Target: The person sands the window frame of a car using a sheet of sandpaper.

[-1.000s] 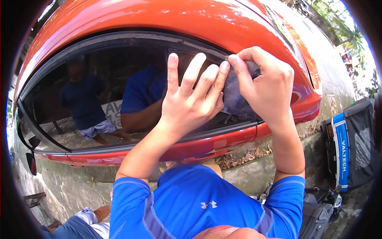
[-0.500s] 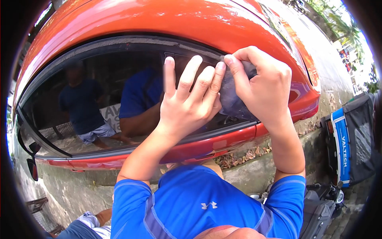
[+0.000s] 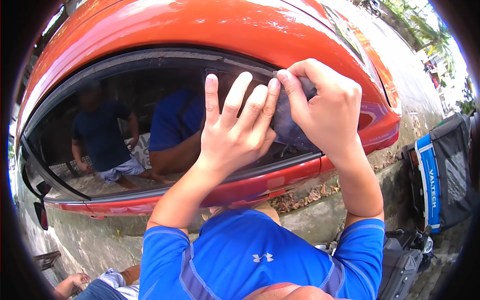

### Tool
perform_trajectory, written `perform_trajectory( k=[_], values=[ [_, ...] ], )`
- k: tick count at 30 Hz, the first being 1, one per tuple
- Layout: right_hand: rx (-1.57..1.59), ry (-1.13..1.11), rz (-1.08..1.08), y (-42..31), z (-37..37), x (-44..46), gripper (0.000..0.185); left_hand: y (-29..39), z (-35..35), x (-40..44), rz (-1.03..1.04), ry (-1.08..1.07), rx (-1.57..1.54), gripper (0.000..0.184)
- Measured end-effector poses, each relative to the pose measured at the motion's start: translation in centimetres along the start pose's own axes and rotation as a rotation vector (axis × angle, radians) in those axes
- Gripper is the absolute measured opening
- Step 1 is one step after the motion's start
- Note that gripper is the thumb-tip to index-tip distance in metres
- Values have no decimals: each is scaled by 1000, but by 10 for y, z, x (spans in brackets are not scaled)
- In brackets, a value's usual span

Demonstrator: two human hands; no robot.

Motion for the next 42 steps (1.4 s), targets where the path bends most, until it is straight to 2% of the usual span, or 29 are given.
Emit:
perform_trajectory(
  k=[10, 13, 19, 23, 29, 42],
  values=[
    [33, 8, -2, 3, -1, -3, 10, 2, 0, 0, 20, 23, 1, 63],
    [-11, -53, 36, 4, -2, -4, 10, 2, -2, 2, 20, 29, -9, 63],
    [34, 0, -7, 4, 0, -2, 17, 3, -1, 4, 10, 26, -3, 64],
    [-43, -43, 17, -2, 0, -2, 10, 1, -2, 1, 8, 38, -11, 64],
    [-2, -26, 16, 6, -1, -4, 17, 3, -1, 2, 23, 39, -10, 64],
    [-18, 23, -33, -5, 3, 1, 16, 0, -2, 1, -18, 12, -9, 64]
  ],
)
Point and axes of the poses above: each hand's wrist, its own x-axis towards the middle knuckle, its own z-axis out of the palm, y = z × x, the point moved 5 cm from there along x, towards the middle knuckle, and after that the axes turned 15 degrees about -x, right-handed, at the moved point
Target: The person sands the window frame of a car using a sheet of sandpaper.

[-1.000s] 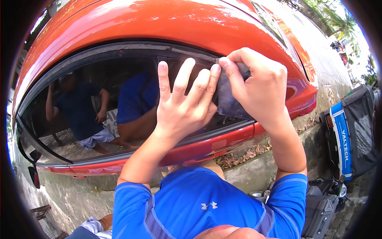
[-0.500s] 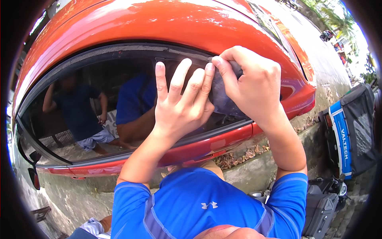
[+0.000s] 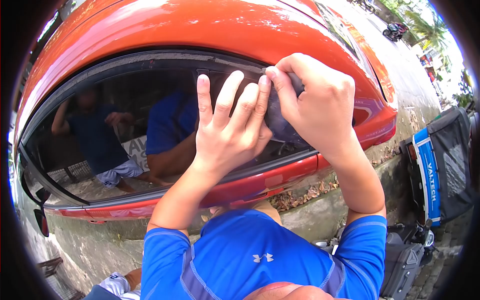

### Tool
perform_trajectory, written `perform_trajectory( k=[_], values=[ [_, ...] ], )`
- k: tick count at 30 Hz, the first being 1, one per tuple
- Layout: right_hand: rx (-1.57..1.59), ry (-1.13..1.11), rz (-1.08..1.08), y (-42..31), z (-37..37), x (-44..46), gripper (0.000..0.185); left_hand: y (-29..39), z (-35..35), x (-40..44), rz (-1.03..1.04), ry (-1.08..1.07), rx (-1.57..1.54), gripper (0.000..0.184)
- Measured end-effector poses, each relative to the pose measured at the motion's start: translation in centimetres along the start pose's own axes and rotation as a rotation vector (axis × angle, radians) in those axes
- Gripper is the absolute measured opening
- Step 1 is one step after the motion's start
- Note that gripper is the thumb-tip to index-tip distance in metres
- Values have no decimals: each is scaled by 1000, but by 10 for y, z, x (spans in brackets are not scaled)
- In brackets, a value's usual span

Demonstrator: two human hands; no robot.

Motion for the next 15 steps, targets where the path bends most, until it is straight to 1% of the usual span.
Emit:
perform_trajectory(
  k=[1, 5, 7, 11, 15],
  values=[
    [16, 20, -9, 1, -1, 0, 17, 0, 1, 0, -4, -3, -4, 64],
    [-24, -15, -2, 3, -3, 0, 17, 2, 0, 2, 44, 42, -4, 65],
    [-42, -26, -3, -1, -1, 3, 17, -3, -1, 0, 11, 31, 2, 65],
    [41, -10, -25, 5, -1, 4, 17, 3, 2, 2, 11, 26, -4, 63],
    [-18, -57, 12, 2, -1, 4, 20, 0, 0, 3, 29, 50, 3, 63]
  ],
)
Point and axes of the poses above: each hand's wrist, its own x-axis towards the middle knuckle, its own z-axis out of the palm, y = z × x, the point moved 5 cm from there along x, towards the middle knuckle, and after that the axes turned 15 degrees about -x, right-handed, at the moved point
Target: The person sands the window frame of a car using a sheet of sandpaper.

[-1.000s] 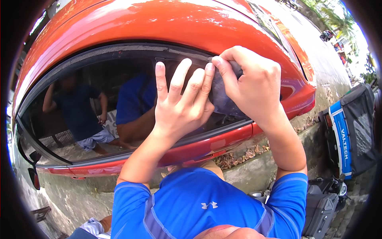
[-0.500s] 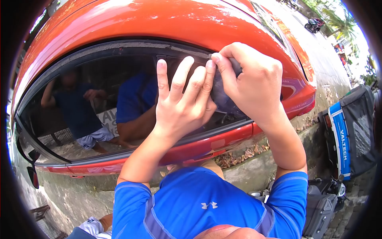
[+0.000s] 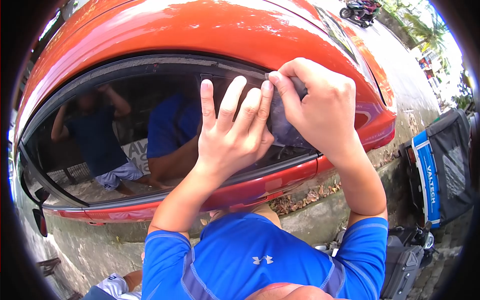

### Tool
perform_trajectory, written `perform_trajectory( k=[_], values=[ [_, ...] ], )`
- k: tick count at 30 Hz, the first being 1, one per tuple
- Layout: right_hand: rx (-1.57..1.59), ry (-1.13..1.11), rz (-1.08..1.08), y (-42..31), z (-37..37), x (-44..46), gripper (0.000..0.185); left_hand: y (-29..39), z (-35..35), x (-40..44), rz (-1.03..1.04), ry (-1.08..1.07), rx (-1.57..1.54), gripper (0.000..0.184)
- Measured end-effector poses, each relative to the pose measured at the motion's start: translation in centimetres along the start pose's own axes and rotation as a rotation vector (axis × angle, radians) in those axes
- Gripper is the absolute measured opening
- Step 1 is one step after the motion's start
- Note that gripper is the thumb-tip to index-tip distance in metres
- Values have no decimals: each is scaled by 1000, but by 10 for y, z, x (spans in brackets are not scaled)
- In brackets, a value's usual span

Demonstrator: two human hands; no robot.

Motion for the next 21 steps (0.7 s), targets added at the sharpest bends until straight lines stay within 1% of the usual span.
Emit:
perform_trajectory(
  k=[3, 6, 10, 13, 17, 21],
  values=[
    [9, -21, -24, -4, -2, 6, 12, 0, 1, -1, -14, -7, -3, 64],
    [-9, -54, -35, 2, -7, 3, 12, 2, 2, 0, -1, -11, 4, 64],
    [-23, 5, -52, -6, -1, 6, 12, 0, 0, -2, -25, -14, -17, 63],
    [-14, -20, -62, -3, -4, 7, 13, -1, 1, -2, -41, -8, -31, 63],
    [-35, -31, -37, -1, -6, 3, 13, 2, -2, 1, 14, 14, -28, 63],
    [-20, -20, -56, -7, 0, 9, 13, -1, 0, -1, -15, 15, -28, 62]
  ],
)
Point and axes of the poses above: each hand's wrist, its own x-axis towards the middle knuckle, its own z-axis out of the palm, y = z × x, the point moved 5 cm from there along x, towards the middle knuckle, and after that the axes turned 15 degrees about -x, right-handed, at the moved point
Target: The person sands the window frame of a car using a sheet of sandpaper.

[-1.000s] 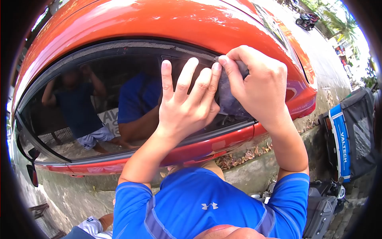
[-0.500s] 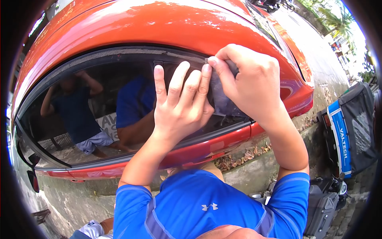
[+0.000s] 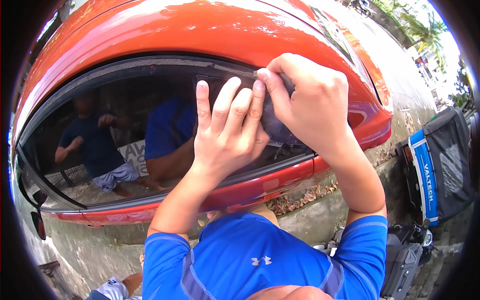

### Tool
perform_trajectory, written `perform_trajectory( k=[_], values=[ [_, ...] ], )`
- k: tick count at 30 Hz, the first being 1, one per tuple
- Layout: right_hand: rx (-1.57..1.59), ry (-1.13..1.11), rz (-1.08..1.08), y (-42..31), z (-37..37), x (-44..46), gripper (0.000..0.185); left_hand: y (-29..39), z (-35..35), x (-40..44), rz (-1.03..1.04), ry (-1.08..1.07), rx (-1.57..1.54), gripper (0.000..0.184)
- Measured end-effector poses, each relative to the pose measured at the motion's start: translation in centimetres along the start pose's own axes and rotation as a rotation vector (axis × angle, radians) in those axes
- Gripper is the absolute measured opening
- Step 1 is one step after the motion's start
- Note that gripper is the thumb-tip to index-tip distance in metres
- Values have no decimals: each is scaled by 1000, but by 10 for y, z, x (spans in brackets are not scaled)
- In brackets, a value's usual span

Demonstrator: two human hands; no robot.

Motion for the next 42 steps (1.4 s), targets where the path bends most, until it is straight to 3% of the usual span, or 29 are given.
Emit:
perform_trajectory(
  k=[42],
  values=[
    [-9, 23, -85, 2, -2, 1, 20, 0, -3, -1, 1, 37, -46, 63]
  ],
)
Point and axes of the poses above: each hand's wrist, its own x-axis towards the middle knuckle, its own z-axis out of the palm, y = z × x, the point moved 5 cm from there along x, towards the middle knuckle, and after that the axes turned 15 degrees about -x, right-handed, at the moved point
